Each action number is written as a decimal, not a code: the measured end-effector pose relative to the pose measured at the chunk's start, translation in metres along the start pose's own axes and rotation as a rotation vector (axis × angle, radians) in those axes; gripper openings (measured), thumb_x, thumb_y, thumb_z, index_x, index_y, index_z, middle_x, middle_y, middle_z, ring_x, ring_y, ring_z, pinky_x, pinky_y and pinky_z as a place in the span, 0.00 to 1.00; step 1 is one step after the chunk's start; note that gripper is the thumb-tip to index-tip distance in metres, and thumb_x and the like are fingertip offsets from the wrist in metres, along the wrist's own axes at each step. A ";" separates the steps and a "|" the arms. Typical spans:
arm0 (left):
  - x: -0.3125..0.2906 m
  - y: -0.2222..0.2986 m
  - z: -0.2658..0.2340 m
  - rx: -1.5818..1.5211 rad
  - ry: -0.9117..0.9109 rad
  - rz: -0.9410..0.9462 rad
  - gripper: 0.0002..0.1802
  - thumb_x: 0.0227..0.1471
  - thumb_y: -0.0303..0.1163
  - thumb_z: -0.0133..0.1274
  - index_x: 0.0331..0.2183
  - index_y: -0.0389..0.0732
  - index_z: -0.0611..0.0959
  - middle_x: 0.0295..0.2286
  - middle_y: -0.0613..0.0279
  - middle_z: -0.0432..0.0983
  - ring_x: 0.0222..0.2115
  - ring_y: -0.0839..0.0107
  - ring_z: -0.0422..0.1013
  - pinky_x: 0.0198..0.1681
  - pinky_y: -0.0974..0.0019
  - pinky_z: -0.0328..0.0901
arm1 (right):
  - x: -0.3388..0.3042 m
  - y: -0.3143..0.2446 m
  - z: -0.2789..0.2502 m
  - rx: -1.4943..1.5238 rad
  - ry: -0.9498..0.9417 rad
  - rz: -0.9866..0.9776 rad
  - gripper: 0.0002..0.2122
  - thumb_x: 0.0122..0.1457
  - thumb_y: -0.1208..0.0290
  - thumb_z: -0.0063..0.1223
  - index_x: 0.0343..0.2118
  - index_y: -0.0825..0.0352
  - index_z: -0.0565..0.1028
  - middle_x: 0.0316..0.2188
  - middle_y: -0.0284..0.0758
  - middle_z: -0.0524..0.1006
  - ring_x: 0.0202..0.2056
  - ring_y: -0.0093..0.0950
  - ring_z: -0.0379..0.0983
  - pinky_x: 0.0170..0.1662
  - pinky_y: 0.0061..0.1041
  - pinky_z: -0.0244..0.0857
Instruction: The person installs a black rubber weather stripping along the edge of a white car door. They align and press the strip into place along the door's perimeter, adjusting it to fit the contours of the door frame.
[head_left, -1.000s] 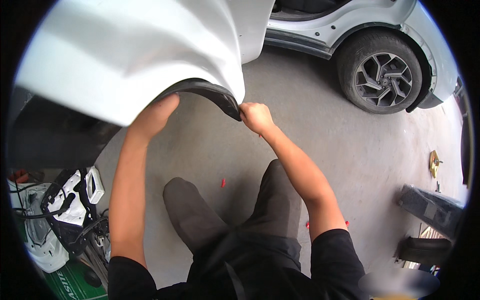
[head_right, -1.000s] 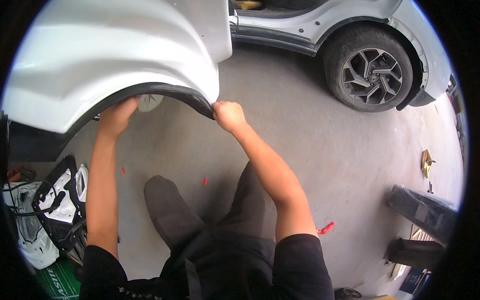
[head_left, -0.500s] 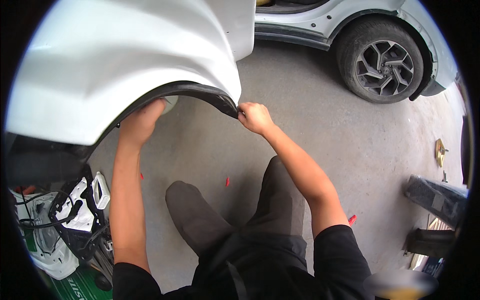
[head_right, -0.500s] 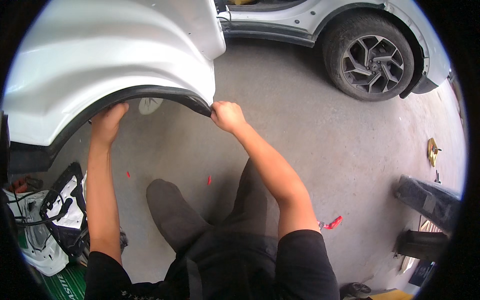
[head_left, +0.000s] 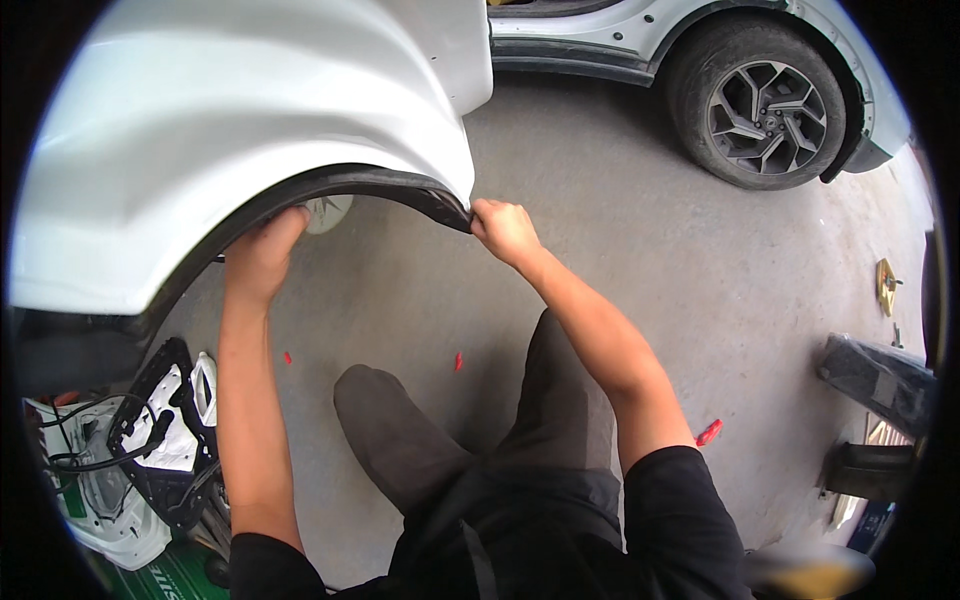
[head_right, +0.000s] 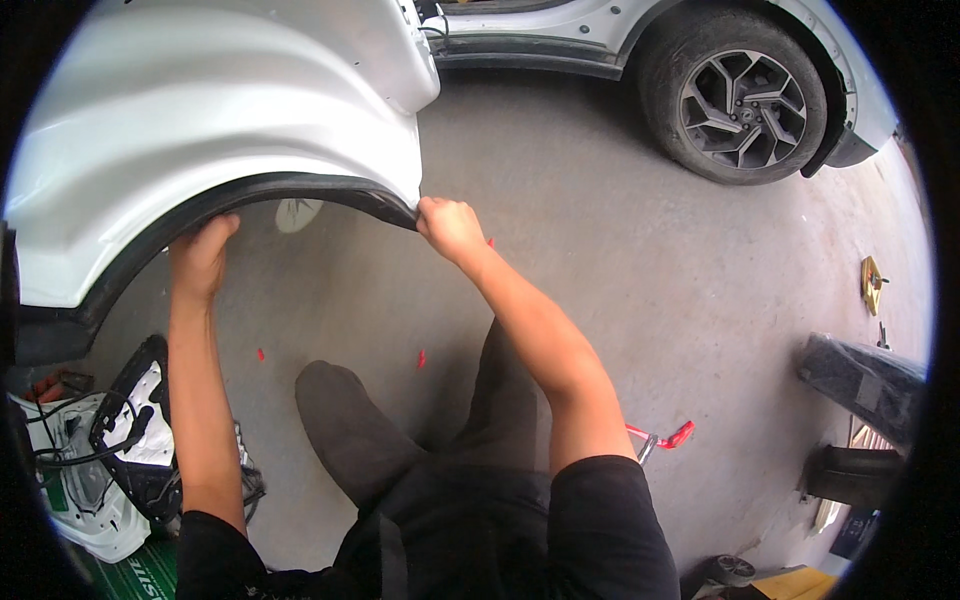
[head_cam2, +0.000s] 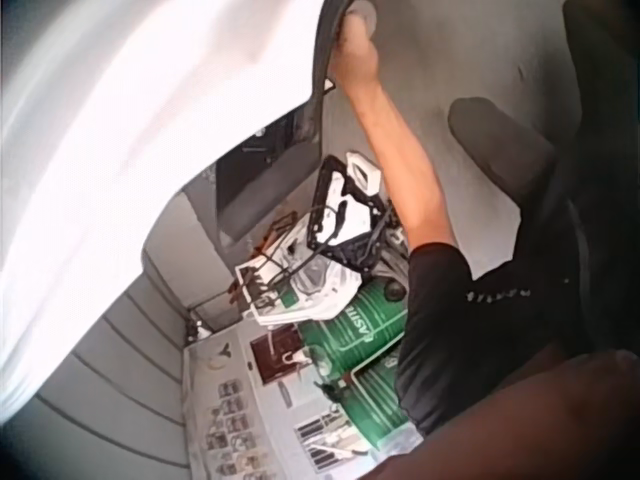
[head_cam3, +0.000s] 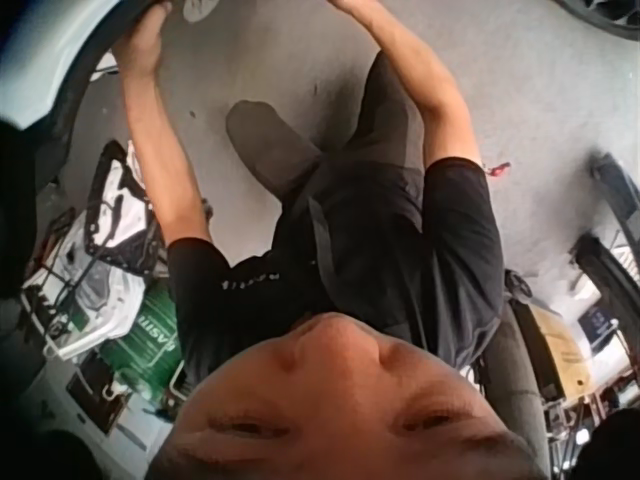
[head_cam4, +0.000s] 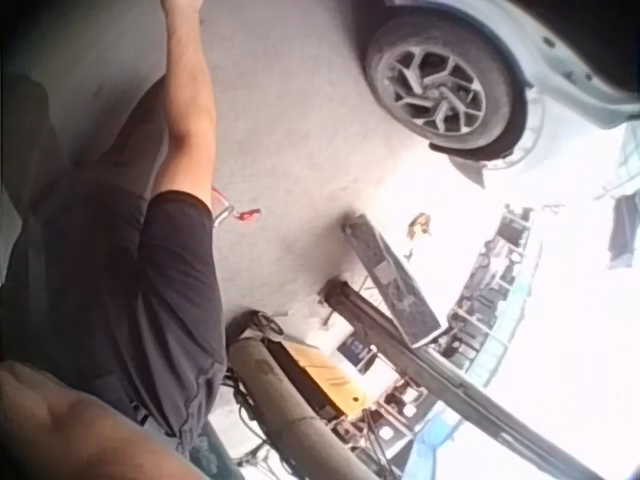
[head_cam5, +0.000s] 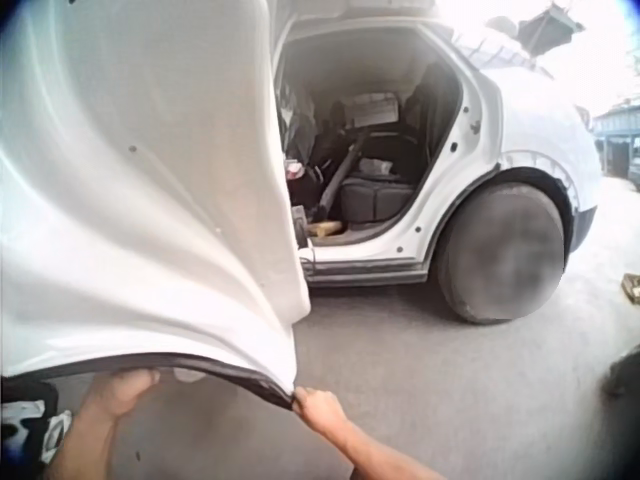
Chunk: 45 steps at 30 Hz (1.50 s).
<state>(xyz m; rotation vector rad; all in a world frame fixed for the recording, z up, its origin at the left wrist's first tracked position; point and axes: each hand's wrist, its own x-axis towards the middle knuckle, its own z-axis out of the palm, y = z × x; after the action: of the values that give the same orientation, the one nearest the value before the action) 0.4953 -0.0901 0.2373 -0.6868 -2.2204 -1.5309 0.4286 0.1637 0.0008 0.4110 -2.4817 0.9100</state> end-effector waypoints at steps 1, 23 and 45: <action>0.000 0.000 0.002 -0.017 0.012 -0.009 0.07 0.41 0.21 0.52 0.28 0.36 0.80 0.26 0.70 0.73 0.28 0.77 0.67 0.34 0.71 0.62 | -0.002 0.001 0.001 0.024 0.048 0.012 0.04 0.48 0.72 0.48 0.24 0.67 0.71 0.22 0.41 0.74 0.26 0.43 0.73 0.31 0.41 0.67; 0.004 0.003 0.027 -0.118 -0.023 -0.089 0.16 0.35 0.17 0.50 0.32 0.39 0.79 0.31 0.69 0.72 0.33 0.74 0.68 0.41 0.69 0.62 | -0.008 0.000 0.008 -0.026 -0.005 0.011 0.05 0.49 0.71 0.50 0.26 0.66 0.69 0.25 0.40 0.75 0.26 0.42 0.73 0.31 0.39 0.69; 0.009 -0.004 0.022 0.177 -0.070 -0.089 0.17 0.37 0.20 0.49 0.35 0.35 0.78 0.34 0.67 0.72 0.35 0.73 0.67 0.42 0.68 0.62 | 0.025 -0.039 -0.061 0.058 0.004 -0.019 0.06 0.43 0.75 0.49 0.26 0.68 0.73 0.29 0.40 0.75 0.33 0.41 0.72 0.36 0.38 0.68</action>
<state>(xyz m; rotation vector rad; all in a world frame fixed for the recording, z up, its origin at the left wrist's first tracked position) 0.4859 -0.0688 0.2314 -0.6038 -2.4326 -1.3475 0.4437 0.1726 0.0757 0.4508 -2.4482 0.9762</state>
